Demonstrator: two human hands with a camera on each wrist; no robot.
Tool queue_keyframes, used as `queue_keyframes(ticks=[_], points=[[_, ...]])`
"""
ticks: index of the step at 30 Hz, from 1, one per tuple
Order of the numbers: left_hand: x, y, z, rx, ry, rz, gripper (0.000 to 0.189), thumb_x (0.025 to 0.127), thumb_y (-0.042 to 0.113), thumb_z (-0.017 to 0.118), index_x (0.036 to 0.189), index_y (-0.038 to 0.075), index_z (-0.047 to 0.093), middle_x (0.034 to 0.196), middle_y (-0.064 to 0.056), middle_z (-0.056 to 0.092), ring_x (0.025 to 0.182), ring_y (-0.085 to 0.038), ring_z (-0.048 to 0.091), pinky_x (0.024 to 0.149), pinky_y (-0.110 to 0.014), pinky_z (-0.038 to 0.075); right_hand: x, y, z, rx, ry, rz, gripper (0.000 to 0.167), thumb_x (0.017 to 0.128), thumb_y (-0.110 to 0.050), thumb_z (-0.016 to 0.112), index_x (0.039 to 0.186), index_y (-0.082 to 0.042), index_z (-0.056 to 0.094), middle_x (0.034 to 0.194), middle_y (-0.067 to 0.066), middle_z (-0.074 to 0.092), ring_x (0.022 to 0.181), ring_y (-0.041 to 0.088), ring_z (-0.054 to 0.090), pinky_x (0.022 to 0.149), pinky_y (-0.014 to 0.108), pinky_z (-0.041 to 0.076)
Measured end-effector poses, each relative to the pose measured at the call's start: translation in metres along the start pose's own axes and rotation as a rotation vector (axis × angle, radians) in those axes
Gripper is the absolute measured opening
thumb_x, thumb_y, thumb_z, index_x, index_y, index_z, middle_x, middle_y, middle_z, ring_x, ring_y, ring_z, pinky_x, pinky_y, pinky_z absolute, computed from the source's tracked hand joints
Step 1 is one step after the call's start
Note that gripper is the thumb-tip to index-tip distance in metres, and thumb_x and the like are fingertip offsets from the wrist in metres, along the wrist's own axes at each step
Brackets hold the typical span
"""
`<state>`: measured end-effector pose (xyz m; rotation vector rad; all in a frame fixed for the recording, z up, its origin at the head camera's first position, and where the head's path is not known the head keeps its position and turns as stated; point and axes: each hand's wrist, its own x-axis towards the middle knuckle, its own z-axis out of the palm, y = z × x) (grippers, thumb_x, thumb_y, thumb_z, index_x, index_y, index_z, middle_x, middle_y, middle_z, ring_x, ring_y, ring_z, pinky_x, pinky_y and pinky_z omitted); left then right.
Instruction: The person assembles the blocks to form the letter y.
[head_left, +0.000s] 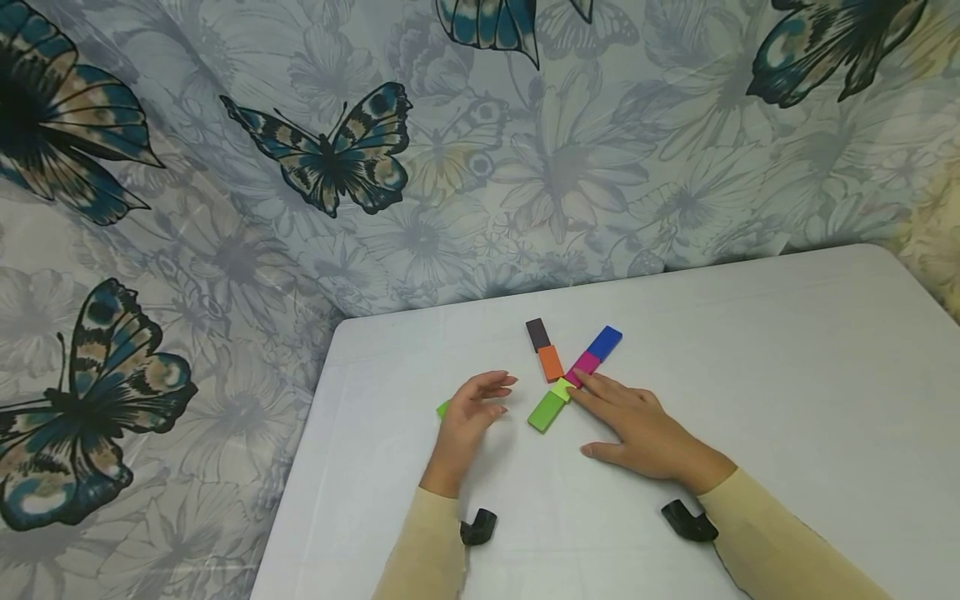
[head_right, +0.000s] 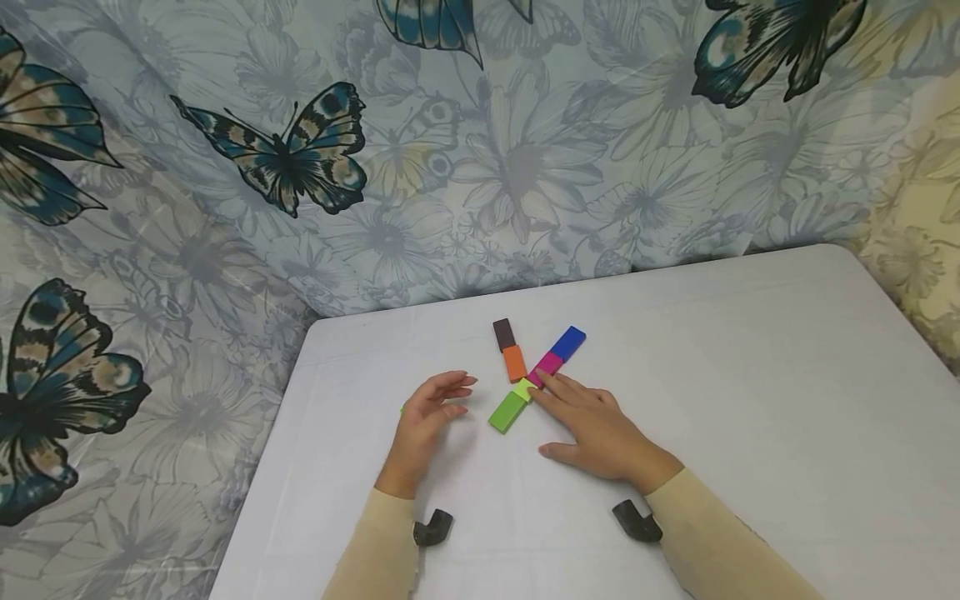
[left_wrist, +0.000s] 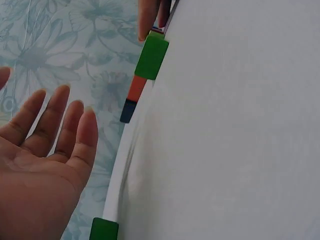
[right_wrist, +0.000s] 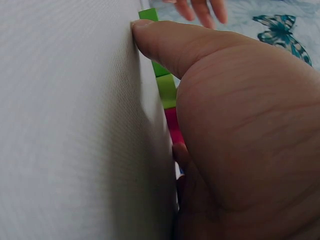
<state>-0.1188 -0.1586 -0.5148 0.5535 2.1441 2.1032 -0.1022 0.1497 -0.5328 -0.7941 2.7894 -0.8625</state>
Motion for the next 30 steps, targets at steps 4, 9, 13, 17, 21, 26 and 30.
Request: queue_keyframes(ticks=[4,9,13,17,21,26,30], points=[[0.0,0.003,-0.011,0.008,0.036,0.049,0.042,0.104,-0.005,0.053,0.146,-0.006,0.06,0.142,-0.025,0.064,0.129,-0.049,0.058,0.099,-0.042,0.056,0.0,0.0,0.0,0.002,0.005,-0.004,0.086,0.096,-0.049,0.082,0.168,-0.018,0.046,0.174,0.015,0.034,0.158,0.042,0.03,0.113,0.066,0.031],[0.0,0.005,-0.027,0.027,0.077,0.116,0.04,0.112,0.009,0.044,0.144,-0.007,0.061,0.141,-0.027,0.064,0.129,-0.054,0.056,0.099,-0.047,0.055,-0.001,0.0,-0.002,0.006,0.007,-0.018,0.085,0.097,-0.049,0.08,0.168,-0.018,0.046,0.174,0.014,0.034,0.159,0.042,0.029,0.112,0.065,0.032],[-0.003,0.004,-0.043,-0.014,0.117,0.13,0.046,0.113,0.016,0.037,0.144,-0.01,0.059,0.142,-0.03,0.063,0.129,-0.057,0.053,0.098,-0.047,0.053,-0.002,0.0,-0.002,0.01,0.01,-0.026,0.085,0.098,-0.05,0.079,0.168,-0.018,0.045,0.174,0.014,0.034,0.159,0.042,0.029,0.112,0.064,0.032],[-0.006,0.0,-0.06,-0.063,0.157,0.136,0.049,0.114,0.016,0.033,0.144,-0.015,0.055,0.142,-0.036,0.059,0.13,-0.059,0.051,0.098,-0.05,0.05,-0.002,0.002,-0.001,0.009,0.012,-0.025,0.085,0.098,-0.049,0.08,0.169,-0.018,0.045,0.174,0.014,0.034,0.159,0.042,0.029,0.112,0.064,0.031],[-0.009,-0.004,-0.073,-0.092,0.195,0.13,0.05,0.115,0.015,0.03,0.145,-0.018,0.052,0.144,-0.037,0.058,0.133,-0.063,0.045,0.1,-0.053,0.048,-0.001,0.002,0.0,0.005,0.007,-0.017,0.087,0.097,-0.049,0.081,0.169,-0.018,0.044,0.175,0.013,0.032,0.159,0.041,0.028,0.113,0.063,0.03],[-0.013,-0.009,-0.083,-0.111,0.225,0.119,0.054,0.117,0.024,0.034,0.146,-0.018,0.051,0.145,-0.037,0.057,0.135,-0.063,0.043,0.103,-0.054,0.045,-0.001,0.001,0.001,0.003,0.02,-0.027,0.087,0.096,-0.049,0.081,0.168,-0.017,0.045,0.174,0.014,0.034,0.159,0.042,0.029,0.112,0.063,0.032],[-0.014,-0.017,-0.088,-0.127,0.229,0.093,0.059,0.118,0.031,0.035,0.149,-0.017,0.05,0.144,-0.038,0.057,0.135,-0.063,0.043,0.104,-0.052,0.045,-0.002,0.001,0.0,0.001,0.026,-0.034,0.085,0.097,-0.049,0.081,0.168,-0.017,0.046,0.174,0.015,0.035,0.158,0.043,0.03,0.111,0.065,0.033]])
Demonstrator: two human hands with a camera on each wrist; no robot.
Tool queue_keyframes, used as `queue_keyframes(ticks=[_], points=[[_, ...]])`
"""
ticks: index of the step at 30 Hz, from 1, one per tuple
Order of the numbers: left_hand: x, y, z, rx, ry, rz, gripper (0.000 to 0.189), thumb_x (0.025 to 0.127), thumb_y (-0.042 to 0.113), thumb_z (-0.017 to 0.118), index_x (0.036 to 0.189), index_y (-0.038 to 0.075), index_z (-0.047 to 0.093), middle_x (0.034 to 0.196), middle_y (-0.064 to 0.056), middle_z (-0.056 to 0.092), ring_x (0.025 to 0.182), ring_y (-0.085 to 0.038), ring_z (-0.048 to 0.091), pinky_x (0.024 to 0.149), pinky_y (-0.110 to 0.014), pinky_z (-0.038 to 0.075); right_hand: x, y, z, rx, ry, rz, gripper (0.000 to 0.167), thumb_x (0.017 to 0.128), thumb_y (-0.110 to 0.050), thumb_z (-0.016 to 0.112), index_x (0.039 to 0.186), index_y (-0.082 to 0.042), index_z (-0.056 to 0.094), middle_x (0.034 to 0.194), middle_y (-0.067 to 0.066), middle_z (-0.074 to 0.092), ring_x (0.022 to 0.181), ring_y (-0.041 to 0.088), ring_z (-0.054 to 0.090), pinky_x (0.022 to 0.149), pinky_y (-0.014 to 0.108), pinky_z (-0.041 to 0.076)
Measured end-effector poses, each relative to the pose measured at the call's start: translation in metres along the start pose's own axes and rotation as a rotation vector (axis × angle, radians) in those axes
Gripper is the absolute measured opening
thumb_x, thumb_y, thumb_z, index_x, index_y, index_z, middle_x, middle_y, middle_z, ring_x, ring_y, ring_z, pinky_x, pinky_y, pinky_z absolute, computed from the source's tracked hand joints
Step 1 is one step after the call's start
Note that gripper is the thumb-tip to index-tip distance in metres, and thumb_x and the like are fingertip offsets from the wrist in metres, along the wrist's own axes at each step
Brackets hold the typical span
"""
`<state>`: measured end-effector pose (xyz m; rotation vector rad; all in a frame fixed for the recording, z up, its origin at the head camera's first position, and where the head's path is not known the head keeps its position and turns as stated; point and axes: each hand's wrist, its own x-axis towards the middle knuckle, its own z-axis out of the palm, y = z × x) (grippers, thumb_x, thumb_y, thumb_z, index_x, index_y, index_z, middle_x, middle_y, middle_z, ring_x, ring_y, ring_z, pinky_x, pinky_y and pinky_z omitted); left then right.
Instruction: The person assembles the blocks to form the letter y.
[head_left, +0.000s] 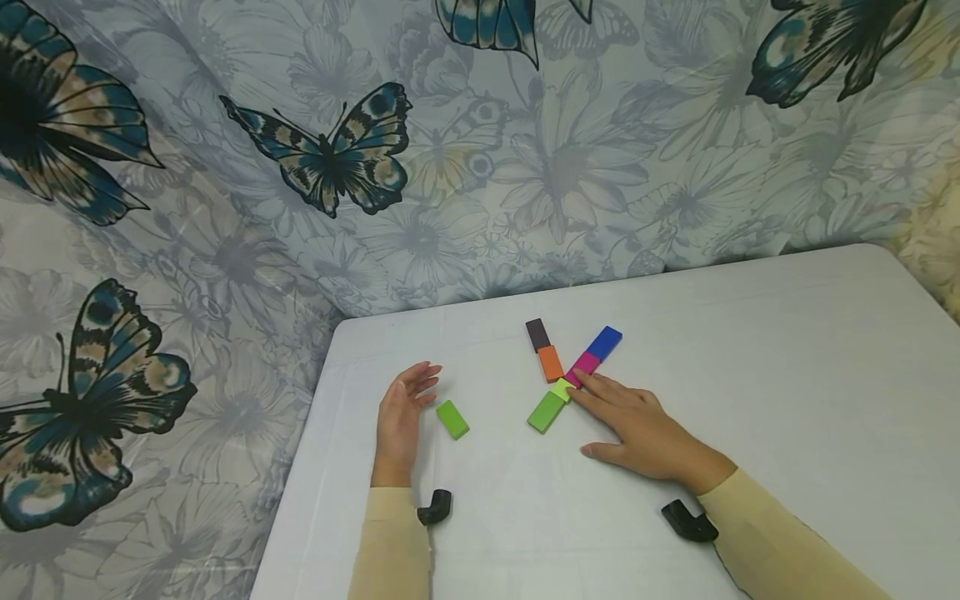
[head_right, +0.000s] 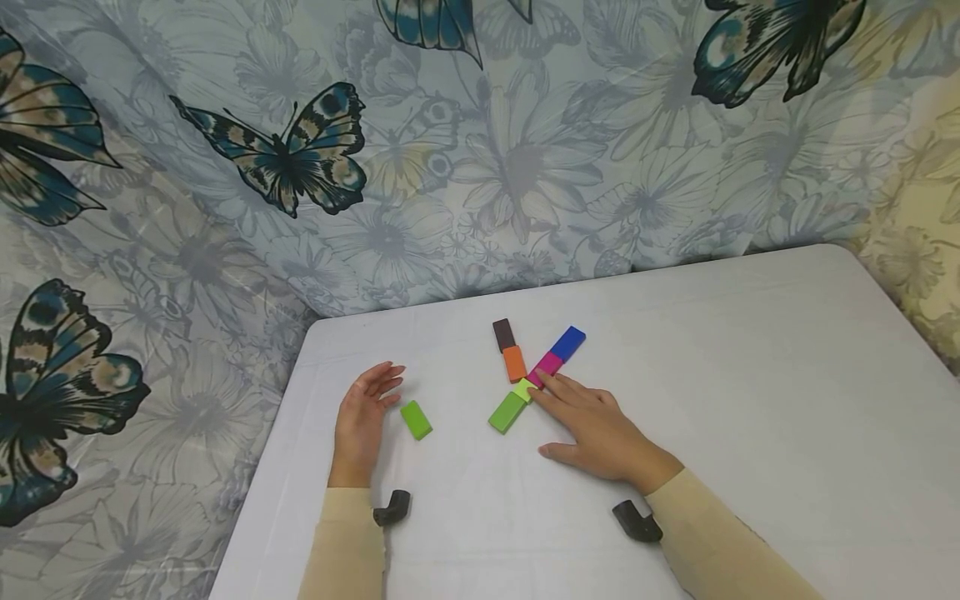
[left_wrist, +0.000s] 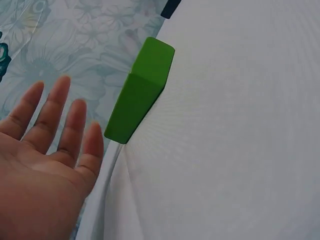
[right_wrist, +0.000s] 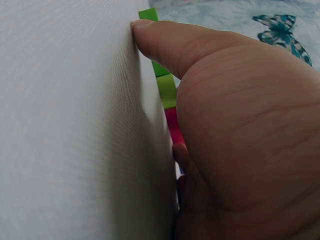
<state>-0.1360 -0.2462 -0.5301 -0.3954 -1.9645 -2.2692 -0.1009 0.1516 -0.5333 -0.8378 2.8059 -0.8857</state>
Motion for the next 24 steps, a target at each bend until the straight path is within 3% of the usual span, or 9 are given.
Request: queue_keyframes(ticks=[8,13,18,21,24], points=[[-0.003,-0.012,-0.006,0.016,-0.051,-0.059,0.055,0.118,0.027,0.033,0.152,-0.014,0.048,0.144,-0.04,0.056,0.136,-0.054,0.049,0.109,-0.048,0.043,0.001,-0.001,-0.002,0.002,-0.023,0.012,0.085,0.099,-0.05,0.079,0.169,-0.018,0.045,0.174,0.015,0.033,0.158,0.042,0.029,0.112,0.066,0.031],[-0.003,-0.013,-0.005,0.017,-0.061,-0.069,0.054,0.118,0.026,0.034,0.152,-0.013,0.049,0.144,-0.038,0.058,0.137,-0.048,0.051,0.111,-0.049,0.041,0.001,0.0,-0.001,0.007,-0.023,0.013,0.086,0.098,-0.049,0.08,0.169,-0.017,0.044,0.175,0.015,0.032,0.159,0.043,0.029,0.112,0.065,0.031],[-0.003,-0.01,-0.003,0.018,-0.092,-0.084,0.056,0.116,0.022,0.032,0.151,-0.019,0.044,0.144,-0.04,0.056,0.141,-0.048,0.05,0.115,-0.051,0.038,0.001,0.001,0.001,0.003,-0.027,0.027,0.087,0.097,-0.048,0.081,0.169,-0.017,0.044,0.175,0.014,0.031,0.159,0.042,0.027,0.114,0.064,0.029],[-0.003,-0.009,-0.003,0.058,-0.107,-0.135,0.05,0.106,0.002,0.036,0.151,-0.017,0.049,0.146,-0.035,0.059,0.144,-0.044,0.049,0.119,-0.048,0.034,0.001,0.001,0.001,0.002,-0.021,0.023,0.086,0.097,-0.048,0.081,0.168,-0.016,0.045,0.175,0.015,0.032,0.159,0.043,0.028,0.113,0.065,0.03],[-0.004,-0.007,-0.003,0.18,-0.112,-0.209,0.066,0.087,-0.015,0.039,0.149,-0.003,0.06,0.147,-0.02,0.065,0.146,-0.032,0.051,0.122,-0.045,0.033,0.001,0.0,0.0,0.004,-0.014,0.011,0.085,0.097,-0.049,0.08,0.168,-0.016,0.046,0.174,0.016,0.034,0.158,0.044,0.03,0.112,0.066,0.031]])
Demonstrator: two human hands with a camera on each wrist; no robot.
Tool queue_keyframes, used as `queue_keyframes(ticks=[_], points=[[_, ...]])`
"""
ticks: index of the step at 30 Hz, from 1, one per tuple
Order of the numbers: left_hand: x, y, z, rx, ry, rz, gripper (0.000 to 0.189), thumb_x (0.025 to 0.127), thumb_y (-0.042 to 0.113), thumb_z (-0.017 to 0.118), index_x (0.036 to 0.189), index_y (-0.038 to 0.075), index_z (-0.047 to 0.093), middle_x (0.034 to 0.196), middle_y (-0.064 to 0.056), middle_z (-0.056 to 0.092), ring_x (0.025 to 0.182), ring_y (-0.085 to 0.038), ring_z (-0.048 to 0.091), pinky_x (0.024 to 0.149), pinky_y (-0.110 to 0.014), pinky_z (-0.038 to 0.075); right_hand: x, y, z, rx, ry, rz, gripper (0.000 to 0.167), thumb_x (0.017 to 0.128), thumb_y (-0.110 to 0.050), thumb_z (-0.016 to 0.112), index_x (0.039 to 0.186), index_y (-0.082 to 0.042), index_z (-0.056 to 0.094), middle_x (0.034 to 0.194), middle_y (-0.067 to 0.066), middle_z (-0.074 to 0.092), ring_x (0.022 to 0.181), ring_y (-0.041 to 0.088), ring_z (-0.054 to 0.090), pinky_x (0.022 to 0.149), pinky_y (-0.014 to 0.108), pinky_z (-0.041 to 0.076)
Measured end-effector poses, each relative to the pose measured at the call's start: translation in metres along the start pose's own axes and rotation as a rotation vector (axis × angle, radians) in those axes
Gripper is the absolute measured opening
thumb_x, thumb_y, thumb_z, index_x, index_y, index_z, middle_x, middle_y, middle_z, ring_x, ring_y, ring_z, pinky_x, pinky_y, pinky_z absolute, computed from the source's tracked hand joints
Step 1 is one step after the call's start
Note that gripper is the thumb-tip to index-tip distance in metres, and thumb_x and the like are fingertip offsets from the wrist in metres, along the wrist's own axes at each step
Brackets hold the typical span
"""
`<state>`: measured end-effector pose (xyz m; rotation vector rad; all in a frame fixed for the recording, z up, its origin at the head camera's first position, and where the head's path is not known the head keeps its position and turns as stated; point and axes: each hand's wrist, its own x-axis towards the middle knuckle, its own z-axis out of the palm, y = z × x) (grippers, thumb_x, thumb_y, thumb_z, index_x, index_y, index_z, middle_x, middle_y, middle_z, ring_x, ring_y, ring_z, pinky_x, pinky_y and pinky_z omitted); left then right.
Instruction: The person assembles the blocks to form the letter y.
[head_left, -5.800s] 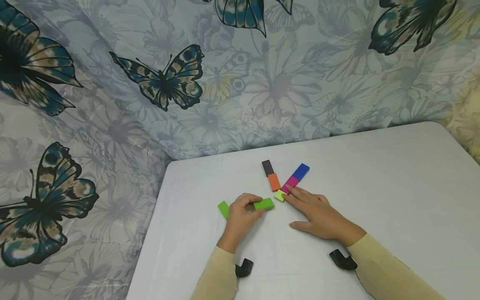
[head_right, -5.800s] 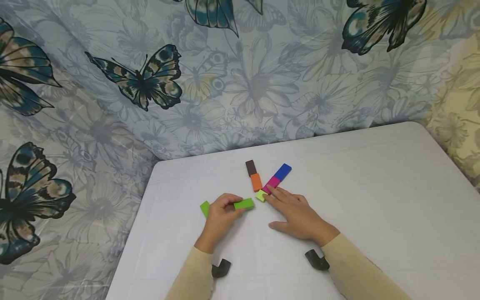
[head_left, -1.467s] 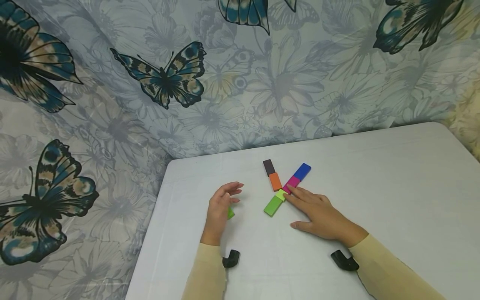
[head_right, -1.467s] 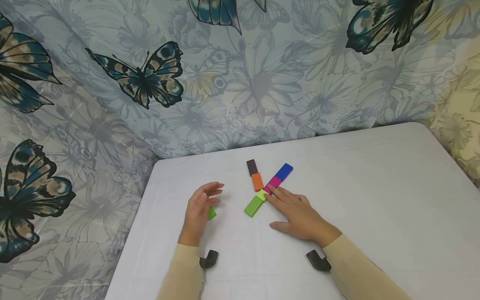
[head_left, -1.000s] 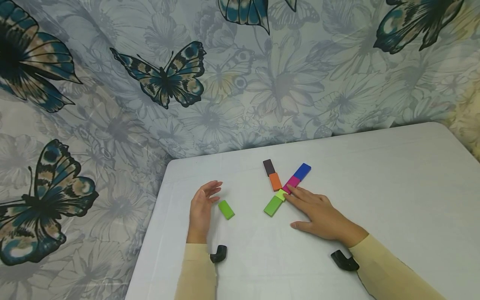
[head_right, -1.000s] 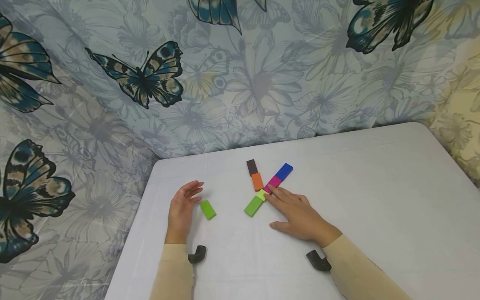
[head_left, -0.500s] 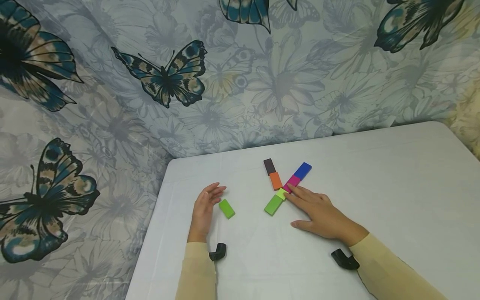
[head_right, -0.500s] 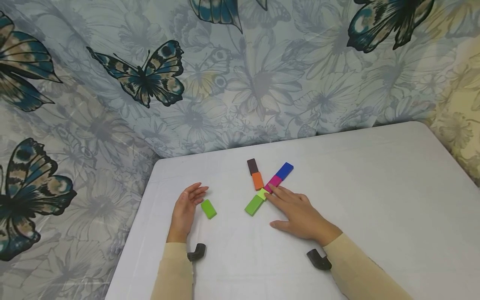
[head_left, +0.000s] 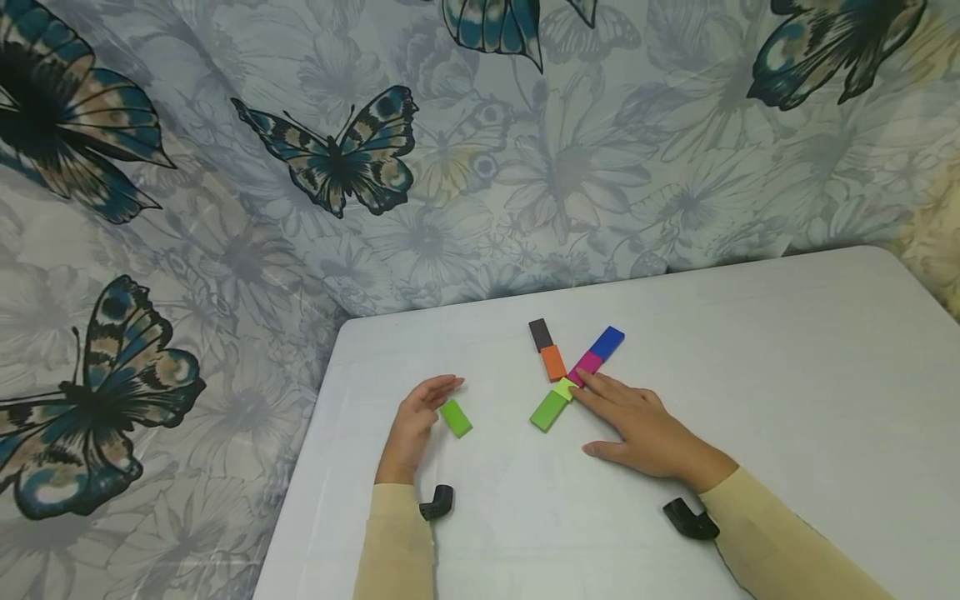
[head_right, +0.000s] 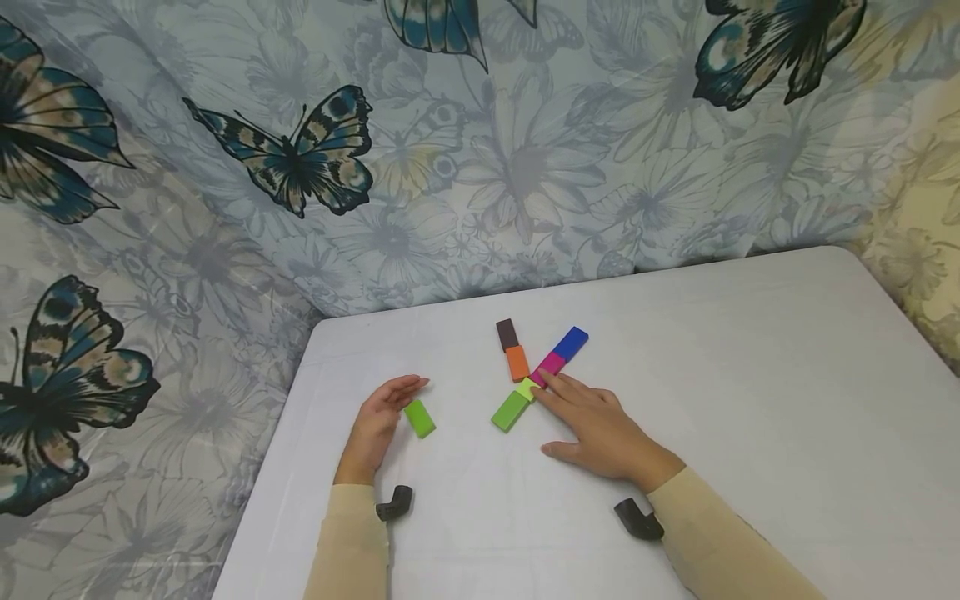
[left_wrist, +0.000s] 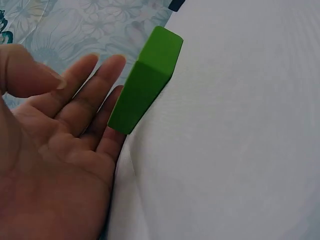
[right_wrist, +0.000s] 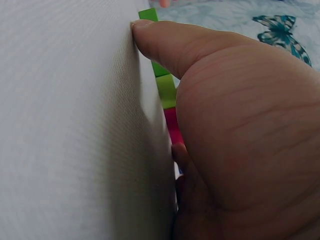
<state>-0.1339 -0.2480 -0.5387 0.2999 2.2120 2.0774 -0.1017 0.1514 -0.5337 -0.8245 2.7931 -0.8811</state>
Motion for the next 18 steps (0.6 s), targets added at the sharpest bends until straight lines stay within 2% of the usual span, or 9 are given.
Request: queue_keyframes(ticks=[2,6,9,13,18], points=[[-0.0008,0.0004,0.0004,0.094,-0.006,-0.04,0.078,0.078,-0.019,0.039,0.146,0.008,0.066,0.146,-0.008,0.067,0.146,-0.023,0.052,0.122,-0.046,0.033,0.0,-0.0003,-0.0008,0.001,-0.002,0.0,0.085,0.098,-0.049,0.08,0.168,-0.017,0.045,0.174,0.015,0.033,0.158,0.043,0.03,0.112,0.066,0.031],[-0.0011,0.0008,0.0016,0.222,-0.026,-0.088,0.08,0.079,-0.02,0.044,0.142,0.022,0.071,0.143,0.005,0.069,0.145,-0.014,0.051,0.121,-0.048,0.033,0.0,0.0001,-0.0007,0.0,-0.006,0.004,0.086,0.098,-0.05,0.08,0.168,-0.017,0.045,0.174,0.015,0.033,0.158,0.043,0.029,0.112,0.065,0.031],[-0.0006,0.0023,0.0026,0.256,-0.039,-0.112,0.077,0.08,-0.018,0.052,0.141,0.023,0.072,0.14,0.007,0.07,0.145,-0.014,0.05,0.119,-0.049,0.033,0.0002,0.0009,0.0003,0.002,-0.003,0.003,0.086,0.097,-0.049,0.081,0.169,-0.017,0.044,0.175,0.015,0.033,0.159,0.043,0.029,0.113,0.065,0.031],[-0.0002,0.0041,0.0035,0.273,-0.063,-0.124,0.071,0.083,-0.015,0.058,0.143,0.02,0.072,0.136,0.005,0.072,0.145,-0.016,0.049,0.116,-0.049,0.033,0.0005,0.0009,0.0006,0.003,-0.002,0.001,0.087,0.097,-0.048,0.081,0.169,-0.017,0.044,0.175,0.014,0.032,0.159,0.042,0.028,0.113,0.065,0.03],[-0.0007,0.0042,0.0013,0.289,-0.1,-0.114,0.073,0.083,-0.017,0.055,0.146,0.018,0.07,0.135,0.004,0.072,0.146,-0.017,0.047,0.118,-0.049,0.032,0.0,0.0003,0.0,0.003,0.003,0.0,0.085,0.097,-0.049,0.081,0.168,-0.017,0.046,0.174,0.015,0.034,0.158,0.043,0.03,0.112,0.066,0.032]])
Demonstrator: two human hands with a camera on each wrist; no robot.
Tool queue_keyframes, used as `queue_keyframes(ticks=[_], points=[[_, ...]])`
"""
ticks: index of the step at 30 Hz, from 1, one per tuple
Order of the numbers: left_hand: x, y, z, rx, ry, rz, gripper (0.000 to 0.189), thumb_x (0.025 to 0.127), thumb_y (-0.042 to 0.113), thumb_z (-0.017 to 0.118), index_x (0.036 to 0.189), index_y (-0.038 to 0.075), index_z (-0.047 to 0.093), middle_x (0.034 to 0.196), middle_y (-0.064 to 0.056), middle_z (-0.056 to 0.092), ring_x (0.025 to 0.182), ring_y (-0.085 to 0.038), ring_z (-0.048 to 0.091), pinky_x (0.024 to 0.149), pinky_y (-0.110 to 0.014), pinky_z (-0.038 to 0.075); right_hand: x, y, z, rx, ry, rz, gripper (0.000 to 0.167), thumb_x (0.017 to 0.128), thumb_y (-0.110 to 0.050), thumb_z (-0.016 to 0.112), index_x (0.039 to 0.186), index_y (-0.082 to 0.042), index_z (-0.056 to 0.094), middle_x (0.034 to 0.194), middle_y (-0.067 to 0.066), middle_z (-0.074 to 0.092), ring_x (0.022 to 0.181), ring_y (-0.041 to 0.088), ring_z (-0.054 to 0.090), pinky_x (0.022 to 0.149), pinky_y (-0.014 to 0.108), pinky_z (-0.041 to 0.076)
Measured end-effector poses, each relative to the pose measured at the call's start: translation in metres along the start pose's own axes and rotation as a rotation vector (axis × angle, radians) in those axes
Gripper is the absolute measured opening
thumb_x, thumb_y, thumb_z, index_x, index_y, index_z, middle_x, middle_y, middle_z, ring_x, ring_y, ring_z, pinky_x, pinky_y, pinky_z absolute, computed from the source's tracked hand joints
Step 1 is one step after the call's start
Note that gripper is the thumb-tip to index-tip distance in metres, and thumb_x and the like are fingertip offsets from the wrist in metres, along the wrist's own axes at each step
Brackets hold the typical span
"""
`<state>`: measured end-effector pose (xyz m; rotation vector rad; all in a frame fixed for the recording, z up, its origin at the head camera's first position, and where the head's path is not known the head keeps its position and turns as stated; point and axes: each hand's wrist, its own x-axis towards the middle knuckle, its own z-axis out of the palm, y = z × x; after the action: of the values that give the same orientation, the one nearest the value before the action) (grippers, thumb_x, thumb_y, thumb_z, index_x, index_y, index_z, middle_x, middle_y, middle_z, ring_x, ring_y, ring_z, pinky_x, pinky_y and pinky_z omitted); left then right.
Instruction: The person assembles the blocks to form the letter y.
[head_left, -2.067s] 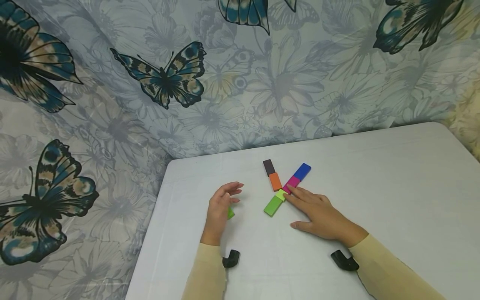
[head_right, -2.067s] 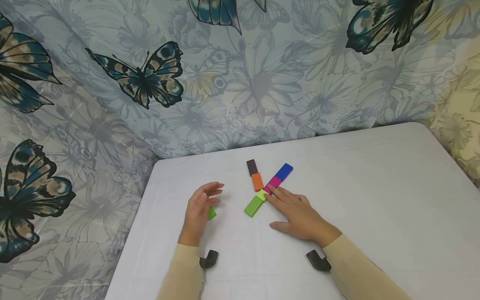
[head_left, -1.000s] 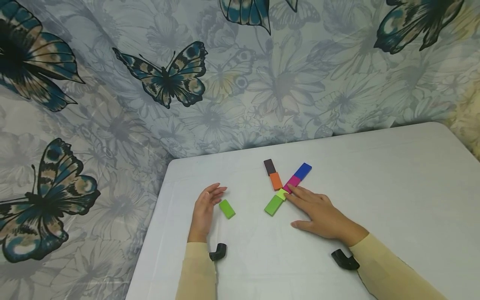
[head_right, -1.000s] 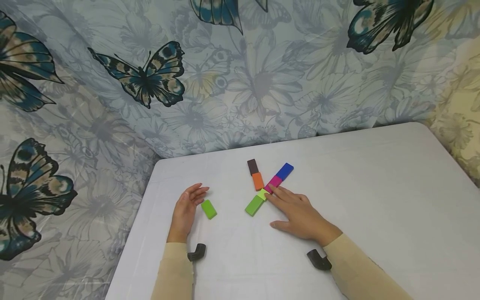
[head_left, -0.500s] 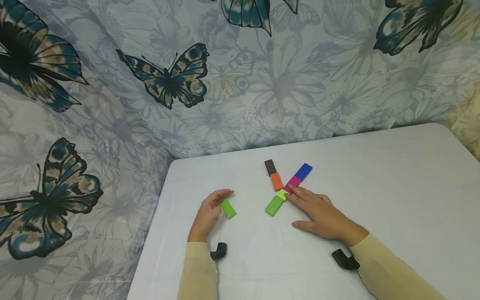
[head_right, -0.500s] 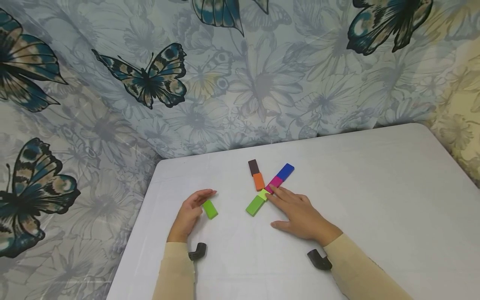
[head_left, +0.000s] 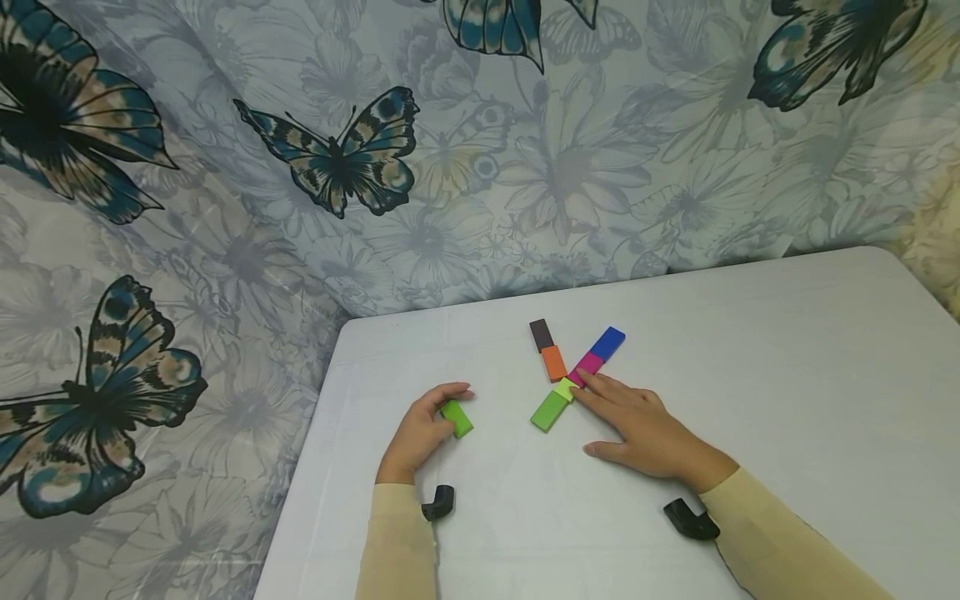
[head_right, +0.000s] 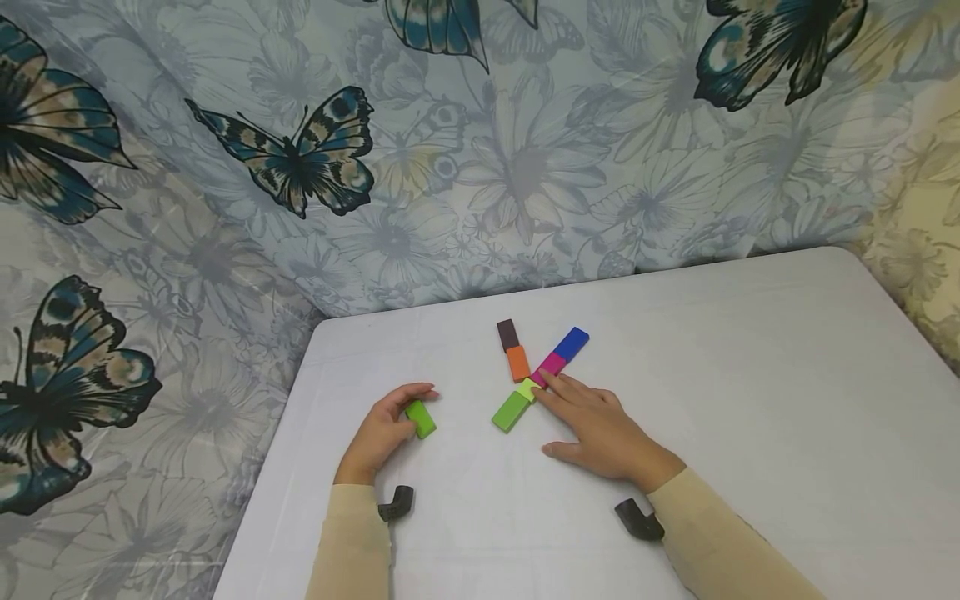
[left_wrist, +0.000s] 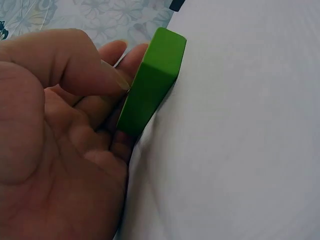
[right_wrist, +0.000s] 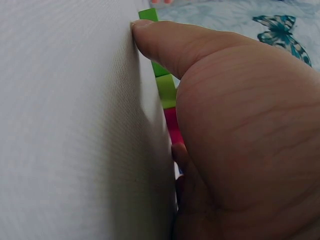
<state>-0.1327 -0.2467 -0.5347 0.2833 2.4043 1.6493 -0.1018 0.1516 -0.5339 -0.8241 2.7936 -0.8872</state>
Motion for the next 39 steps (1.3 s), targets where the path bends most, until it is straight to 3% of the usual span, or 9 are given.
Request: queue_keyframes(ticks=[4,7,11,15,22,30,34,37,39], points=[[-0.001,-0.001,-0.002,0.021,-0.024,-0.013,0.076,0.082,-0.018,0.054,0.146,0.021,0.069,0.137,0.005,0.071,0.147,-0.018,0.046,0.119,-0.05,0.031,0.0,0.0,0.001,-0.002,0.006,-0.006,0.085,0.097,-0.05,0.081,0.168,-0.017,0.046,0.173,0.016,0.035,0.158,0.044,0.031,0.111,0.066,0.033],[-0.002,-0.001,-0.002,0.052,-0.025,-0.034,0.069,0.086,-0.013,0.065,0.145,0.023,0.07,0.135,0.007,0.072,0.147,-0.018,0.047,0.121,-0.051,0.03,0.0,0.001,0.002,0.0,0.007,-0.009,0.086,0.097,-0.049,0.081,0.168,-0.017,0.045,0.174,0.015,0.034,0.158,0.042,0.03,0.112,0.064,0.032],[-0.002,-0.001,0.0,0.096,0.005,-0.045,0.058,0.09,-0.002,0.081,0.141,0.025,0.073,0.129,0.008,0.074,0.142,-0.02,0.052,0.123,-0.053,0.03,0.0,0.002,0.002,0.005,0.009,-0.011,0.087,0.097,-0.048,0.082,0.169,-0.017,0.044,0.175,0.014,0.033,0.159,0.042,0.029,0.112,0.063,0.031],[-0.001,-0.002,0.002,0.12,0.05,-0.048,0.052,0.091,0.003,0.085,0.136,0.026,0.076,0.125,0.009,0.075,0.133,-0.022,0.059,0.121,-0.055,0.035,0.0,0.002,0.001,0.004,0.005,-0.012,0.087,0.097,-0.048,0.081,0.169,-0.017,0.044,0.175,0.015,0.032,0.158,0.042,0.029,0.112,0.063,0.031],[-0.001,-0.001,0.006,0.143,0.117,-0.046,0.049,0.089,0.006,0.088,0.132,0.027,0.078,0.123,0.01,0.076,0.121,-0.021,0.064,0.113,-0.054,0.042,0.001,0.002,0.002,0.005,-0.007,0.003,0.087,0.097,-0.048,0.081,0.169,-0.017,0.044,0.175,0.014,0.032,0.159,0.042,0.028,0.114,0.063,0.03],[0.001,-0.002,0.009,0.166,0.189,0.014,0.042,0.089,0.007,0.088,0.128,0.021,0.079,0.123,0.009,0.074,0.114,-0.02,0.066,0.103,-0.047,0.051,0.001,0.005,0.003,0.006,-0.015,0.013,0.087,0.097,-0.048,0.081,0.17,-0.019,0.043,0.175,0.013,0.032,0.159,0.041,0.028,0.115,0.063,0.029],[0.002,-0.002,0.01,0.142,0.227,0.011,0.037,0.093,0.007,0.084,0.128,0.018,0.079,0.116,0.006,0.076,0.112,-0.022,0.068,0.1,-0.047,0.054,0.001,0.005,0.002,0.01,-0.014,0.016,0.087,0.097,-0.047,0.082,0.17,-0.019,0.043,0.175,0.013,0.032,0.159,0.041,0.028,0.115,0.063,0.028],[0.002,-0.001,0.01,0.134,0.201,-0.022,0.039,0.095,0.007,0.08,0.13,0.022,0.079,0.117,0.008,0.077,0.12,-0.022,0.066,0.106,-0.05,0.051,0.001,0.005,0.003,0.007,-0.016,0.015,0.087,0.096,-0.047,0.082,0.17,-0.019,0.043,0.175,0.013,0.032,0.159,0.041,0.028,0.114,0.063,0.029],[0.0,0.001,0.01,0.147,0.15,-0.039,0.044,0.094,0.006,0.079,0.133,0.026,0.077,0.123,0.012,0.075,0.13,-0.02,0.061,0.114,-0.052,0.044,0.002,0.005,0.003,0.008,-0.017,0.013,0.088,0.096,-0.047,0.082,0.17,-0.019,0.043,0.175,0.013,0.031,0.16,0.041,0.027,0.114,0.063,0.029]])
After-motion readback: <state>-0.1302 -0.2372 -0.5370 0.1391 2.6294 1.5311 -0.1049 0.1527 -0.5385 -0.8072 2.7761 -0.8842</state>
